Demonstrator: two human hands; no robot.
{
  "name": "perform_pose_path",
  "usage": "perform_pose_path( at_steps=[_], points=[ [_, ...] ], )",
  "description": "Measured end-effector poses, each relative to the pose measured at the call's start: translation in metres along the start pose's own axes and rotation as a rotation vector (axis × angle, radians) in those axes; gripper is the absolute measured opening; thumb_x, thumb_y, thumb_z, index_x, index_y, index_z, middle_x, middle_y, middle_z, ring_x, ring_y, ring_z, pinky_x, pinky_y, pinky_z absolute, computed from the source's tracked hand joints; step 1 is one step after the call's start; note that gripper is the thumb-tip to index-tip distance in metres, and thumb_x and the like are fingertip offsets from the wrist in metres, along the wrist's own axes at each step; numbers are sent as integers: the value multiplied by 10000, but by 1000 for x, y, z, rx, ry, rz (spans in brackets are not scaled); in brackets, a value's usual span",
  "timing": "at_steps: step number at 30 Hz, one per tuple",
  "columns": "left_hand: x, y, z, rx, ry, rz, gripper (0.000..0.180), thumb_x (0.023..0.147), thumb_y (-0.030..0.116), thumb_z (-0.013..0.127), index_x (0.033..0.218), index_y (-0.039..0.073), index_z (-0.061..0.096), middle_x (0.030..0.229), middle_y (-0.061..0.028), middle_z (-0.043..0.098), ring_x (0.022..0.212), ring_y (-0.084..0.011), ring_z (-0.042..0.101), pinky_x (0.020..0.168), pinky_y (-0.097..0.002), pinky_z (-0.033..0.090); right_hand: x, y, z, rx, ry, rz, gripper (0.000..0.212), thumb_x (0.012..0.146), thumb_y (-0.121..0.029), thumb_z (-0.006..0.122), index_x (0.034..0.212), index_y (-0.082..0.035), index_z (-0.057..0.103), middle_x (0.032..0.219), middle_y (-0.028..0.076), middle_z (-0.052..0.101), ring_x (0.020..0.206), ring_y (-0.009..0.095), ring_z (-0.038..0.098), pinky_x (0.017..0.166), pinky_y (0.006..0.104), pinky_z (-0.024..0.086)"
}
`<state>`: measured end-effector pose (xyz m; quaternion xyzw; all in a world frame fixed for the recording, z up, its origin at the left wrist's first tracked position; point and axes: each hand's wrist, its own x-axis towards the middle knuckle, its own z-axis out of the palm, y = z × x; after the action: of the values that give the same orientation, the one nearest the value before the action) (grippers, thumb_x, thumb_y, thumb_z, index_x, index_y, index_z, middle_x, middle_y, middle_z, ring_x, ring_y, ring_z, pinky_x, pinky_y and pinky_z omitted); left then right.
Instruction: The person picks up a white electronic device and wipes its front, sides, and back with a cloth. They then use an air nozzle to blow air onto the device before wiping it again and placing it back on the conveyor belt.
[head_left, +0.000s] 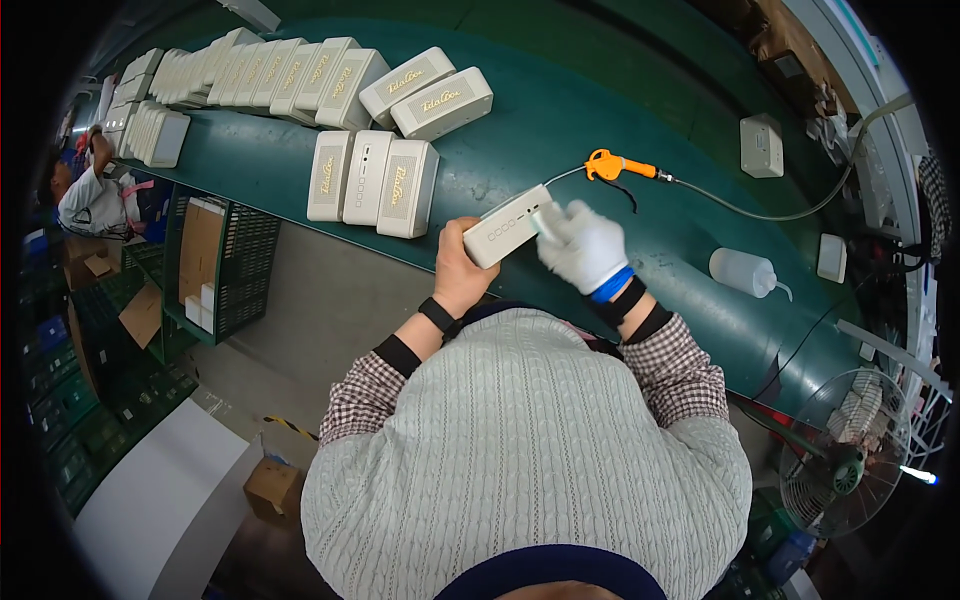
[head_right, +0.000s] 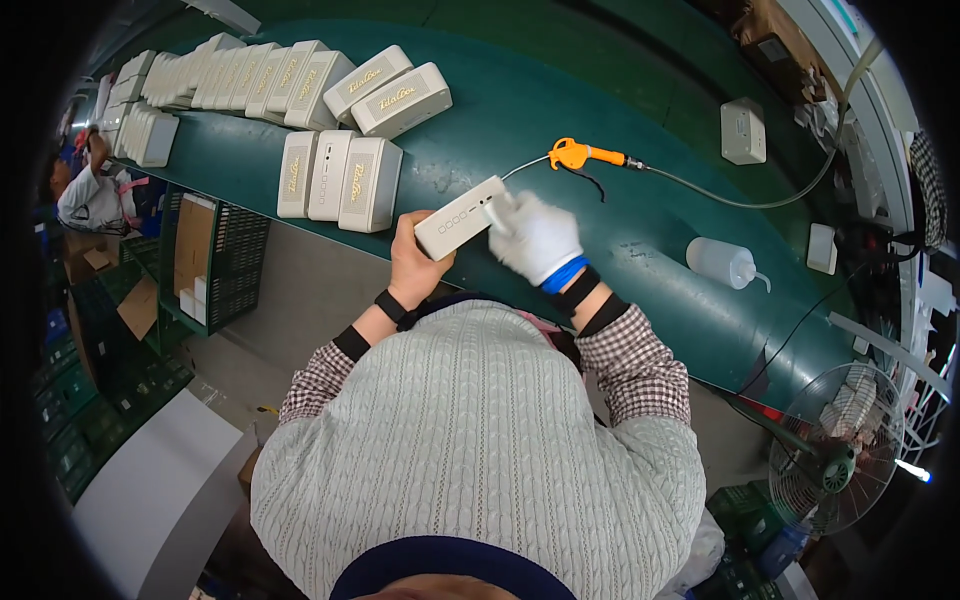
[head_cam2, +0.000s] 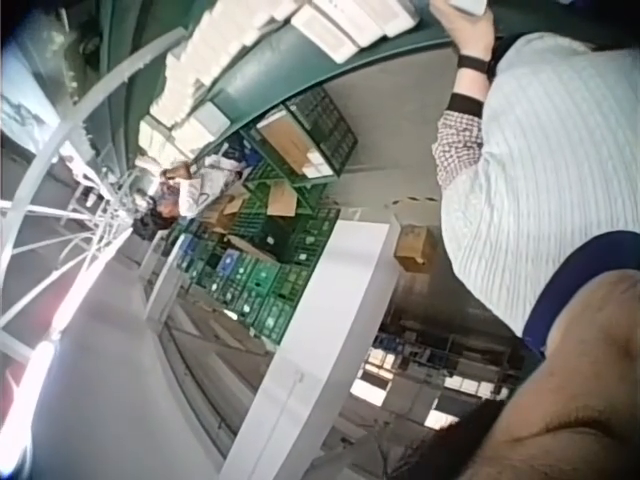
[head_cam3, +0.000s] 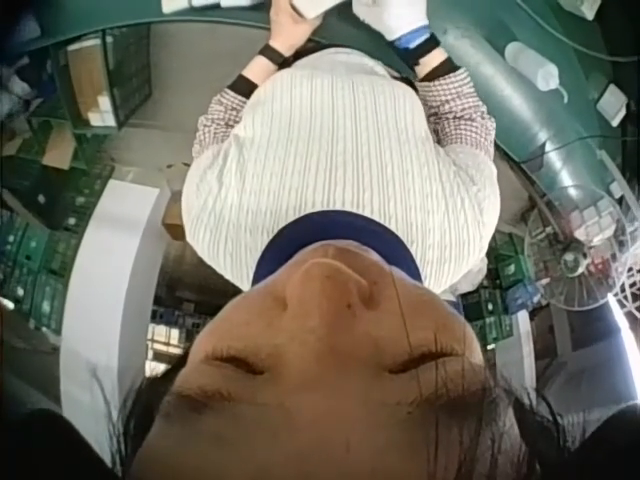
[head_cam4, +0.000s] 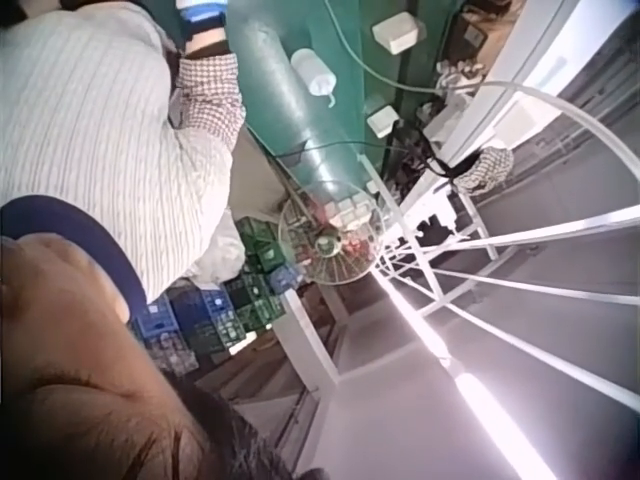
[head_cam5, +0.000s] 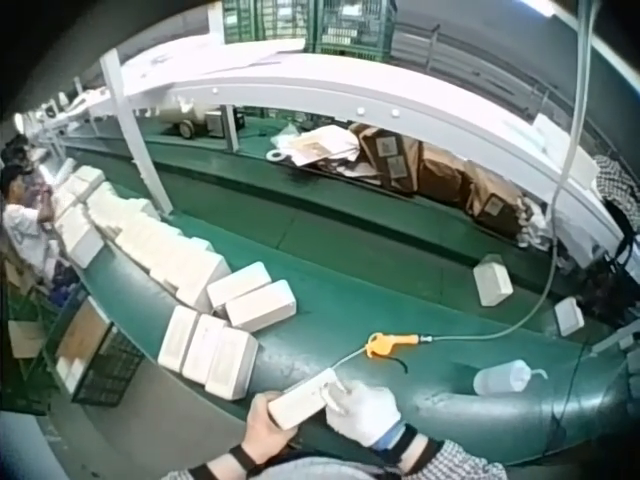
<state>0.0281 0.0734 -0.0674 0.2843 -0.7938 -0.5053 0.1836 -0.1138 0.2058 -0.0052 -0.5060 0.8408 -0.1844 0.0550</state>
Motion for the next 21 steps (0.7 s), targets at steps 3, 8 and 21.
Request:
perform_pose_path(
  at_steps=[3, 8, 21],
  points=[
    [2, -4, -2, 23, -2, -1, 526, 637, -5, 739, 1090, 41, 476, 1068, -133, 573, 983, -291, 574, 847, -362, 473, -2, 0, 6, 10, 41, -22, 341, 715, -255, 683, 1051, -202, 657, 873, 84, 621, 690, 280, 641, 561, 373, 532],
    [1, -4, -4, 53, 9, 44, 533, 641, 3, 749, 1103, 37, 483, 1067, -131, 587, 970, -262, 602, 843, -342, 485, 10, 42, -6, -183, -154, 351, 363, 750, -291, 671, 1106, -224, 647, 877, 95, 623, 742, 303, 646, 624, 386, 540],
    [19, 30, -24, -175, -132, -22, 538, 648, 13, 762, 1114, 45, 495, 1066, -106, 586, 982, -204, 599, 840, -313, 485, 5, 58, -10, 637, -256, 380, 780, 646, -180, 824, 1326, -21, 477, 1060, 100, 618, 911, 203, 635, 737, 322, 531]
  ],
)
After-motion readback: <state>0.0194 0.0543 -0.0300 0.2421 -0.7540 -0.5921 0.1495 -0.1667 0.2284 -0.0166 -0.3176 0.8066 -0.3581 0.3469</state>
